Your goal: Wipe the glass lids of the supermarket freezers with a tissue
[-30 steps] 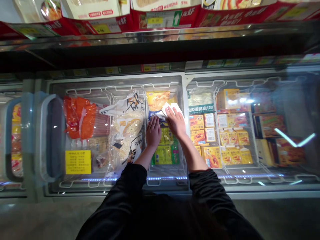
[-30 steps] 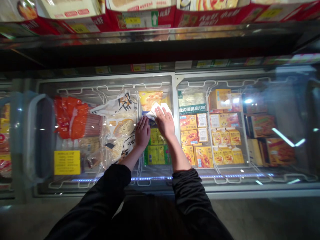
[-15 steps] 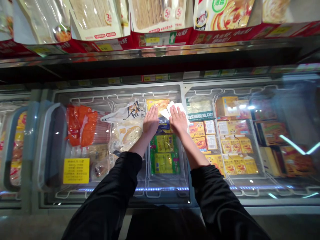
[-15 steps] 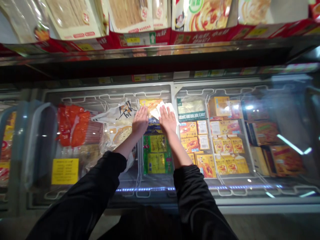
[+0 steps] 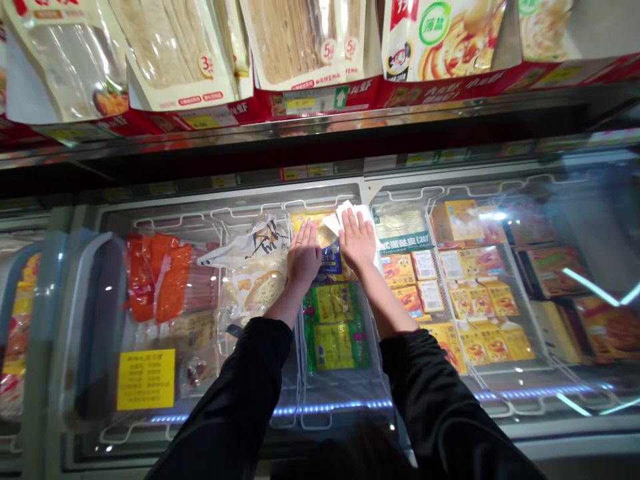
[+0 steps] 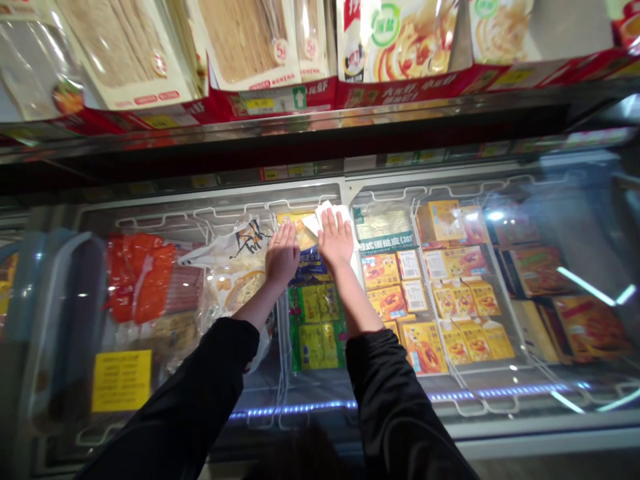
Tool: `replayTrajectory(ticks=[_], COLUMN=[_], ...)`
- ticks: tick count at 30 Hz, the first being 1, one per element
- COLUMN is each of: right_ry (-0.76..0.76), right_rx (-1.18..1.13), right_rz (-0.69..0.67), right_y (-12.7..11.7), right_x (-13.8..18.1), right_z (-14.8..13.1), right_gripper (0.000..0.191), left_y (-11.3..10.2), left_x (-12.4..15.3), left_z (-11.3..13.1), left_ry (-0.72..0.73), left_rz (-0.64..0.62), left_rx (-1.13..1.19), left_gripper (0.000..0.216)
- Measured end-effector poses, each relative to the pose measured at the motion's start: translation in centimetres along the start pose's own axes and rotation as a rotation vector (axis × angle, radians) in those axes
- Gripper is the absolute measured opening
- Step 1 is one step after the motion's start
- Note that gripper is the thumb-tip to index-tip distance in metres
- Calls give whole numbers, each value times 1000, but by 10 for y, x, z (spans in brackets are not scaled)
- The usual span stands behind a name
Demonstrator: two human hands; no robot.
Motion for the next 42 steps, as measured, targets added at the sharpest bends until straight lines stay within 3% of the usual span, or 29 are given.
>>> replayTrajectory(ticks=[3,6,8,11,16,20,23,26,30,33,37,39,42], right_ry=[-61,-189,-248,-215,-26,-36,-162,-301,-319,-178,-38,-66,-229], right_rx=[8,3,7,21,28,-14,-21,-22,-16,10,1,-14,-28], right_rz=[-88,-137,-110,-45,16,-30,-90,-140,-143,-113,-85,-102,-159], right_y=[-4,-11,-14,-15,-8,-3,-4,-10,-17,-19,-18,-17,-17], right_x=[-1,27,47,54,-4,-51,-49,-22,1,-21,-76,-96,-100], right_z=[-4,0,4,9,5,-3,-7,-4,10,17,12,4,-8], right_gripper=[65,63,63,63,64,65,64,62,62,65,67,67,65], left_y=[-3,-4,-4,-3,-2,-2,-4,-6,-7,-4,1,3,5], left_x=[-1,-1,0,2,3,4,3,3,3,3,2,2,1], left_z=[0,0,0,0,-1,0,1,2,3,1,-2,-3,-5], left_ry=[-1,-5,-5,-7,-2,-7,-11,-15,-5,10,28,25,10], left_rz=[-19,-22,-14,-11,-2,0,-6,-16,-16,10,34,35,17], left_rx=[17,17,12,8,-2,-19,-20,-35,-36,-27,-14,1,22], left_gripper=[61,60,60,61,61,60,59,54,53,56,56,58,62])
Point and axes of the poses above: each hand's wrist, its own x-axis away from the middle knuckle, its own y-axis out of the palm, z = x × y, the point moved 1 cm from there along -x, towards the middle knuckle, and after that the axes turned 14 degrees about -y, right-handed, at the moved point
